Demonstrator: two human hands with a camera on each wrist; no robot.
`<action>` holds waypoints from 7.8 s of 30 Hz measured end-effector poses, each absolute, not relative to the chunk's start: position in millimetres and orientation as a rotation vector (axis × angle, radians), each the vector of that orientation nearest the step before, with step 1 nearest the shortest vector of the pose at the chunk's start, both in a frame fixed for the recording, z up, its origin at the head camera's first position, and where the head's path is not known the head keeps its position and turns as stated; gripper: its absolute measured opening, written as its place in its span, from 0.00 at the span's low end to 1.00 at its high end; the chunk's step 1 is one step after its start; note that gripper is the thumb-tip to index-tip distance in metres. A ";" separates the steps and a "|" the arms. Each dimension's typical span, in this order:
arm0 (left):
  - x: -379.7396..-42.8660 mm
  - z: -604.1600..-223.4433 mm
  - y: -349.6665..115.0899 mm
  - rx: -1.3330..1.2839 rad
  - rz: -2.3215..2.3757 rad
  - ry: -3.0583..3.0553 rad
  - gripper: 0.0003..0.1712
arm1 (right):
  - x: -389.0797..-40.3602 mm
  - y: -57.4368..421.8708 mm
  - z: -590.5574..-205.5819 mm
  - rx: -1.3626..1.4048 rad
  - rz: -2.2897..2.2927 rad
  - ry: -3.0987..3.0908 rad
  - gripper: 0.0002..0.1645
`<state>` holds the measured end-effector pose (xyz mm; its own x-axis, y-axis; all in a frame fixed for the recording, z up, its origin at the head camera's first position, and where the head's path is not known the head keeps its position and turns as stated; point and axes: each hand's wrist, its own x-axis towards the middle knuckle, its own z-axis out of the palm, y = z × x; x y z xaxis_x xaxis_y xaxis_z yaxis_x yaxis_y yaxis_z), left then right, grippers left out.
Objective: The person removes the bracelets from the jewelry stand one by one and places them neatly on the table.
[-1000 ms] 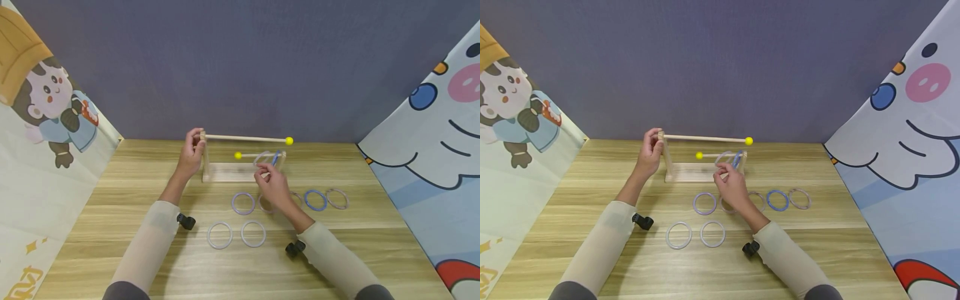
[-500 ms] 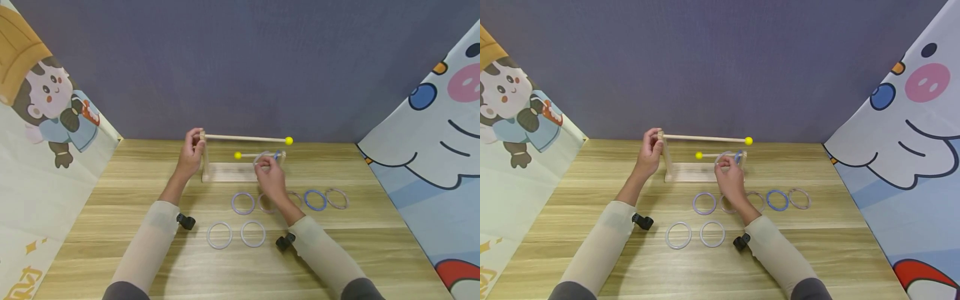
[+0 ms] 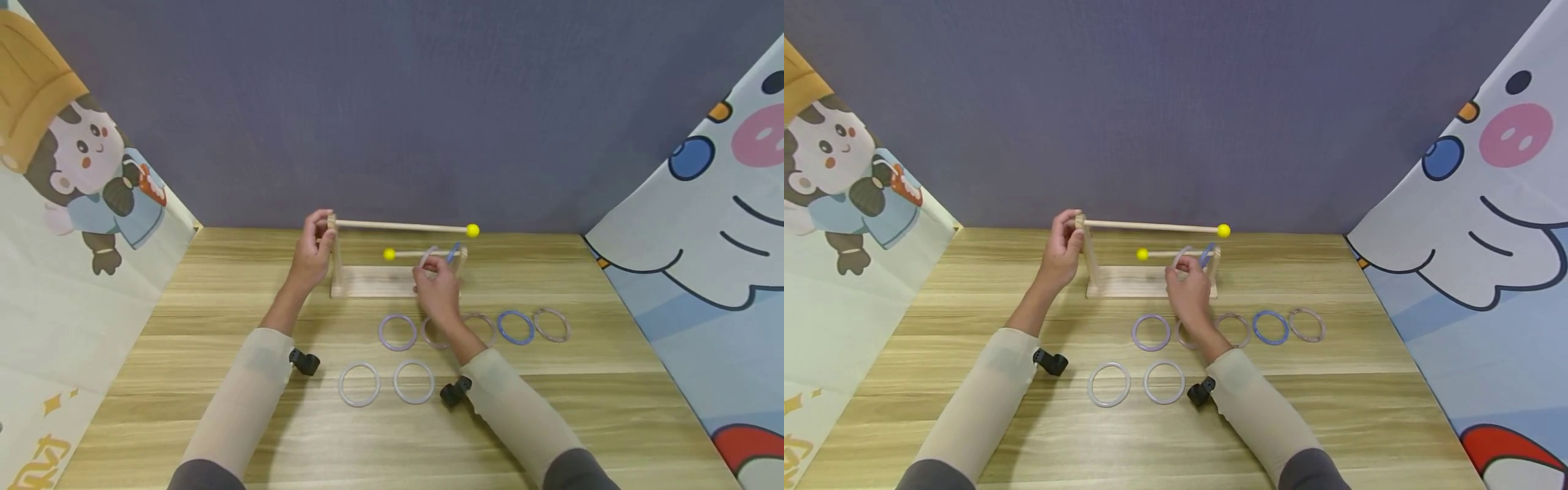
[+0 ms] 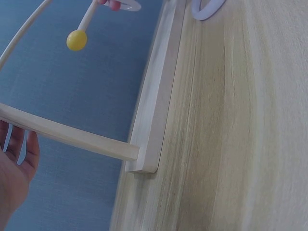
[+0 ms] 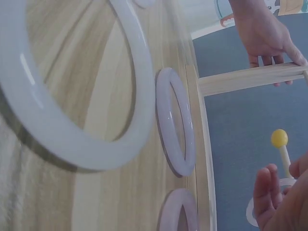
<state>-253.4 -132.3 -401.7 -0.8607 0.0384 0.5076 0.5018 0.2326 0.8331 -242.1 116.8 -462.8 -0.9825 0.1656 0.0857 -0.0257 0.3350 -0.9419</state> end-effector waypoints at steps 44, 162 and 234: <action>-258.9 -406.2 -129.8 -0.515 -1.676 -2.089 0.20 | -243.8 99.9 -468.7 0.126 1.786 -2.296 0.13; -259.1 -407.3 -129.4 -0.531 -1.680 -2.076 0.20 | -121.6 239.4 -479.3 1.266 0.626 -2.766 0.10; -263.9 -410.2 -129.5 -0.537 -1.673 -2.068 0.20 | -121.2 235.6 -492.1 1.077 0.473 -2.861 0.08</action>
<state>-263.9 -129.5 -410.2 -0.8352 0.0320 0.5491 0.5436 0.1997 0.8152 -121.2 235.6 -492.1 -0.7565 -0.6363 0.1510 -0.6511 0.7109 -0.2659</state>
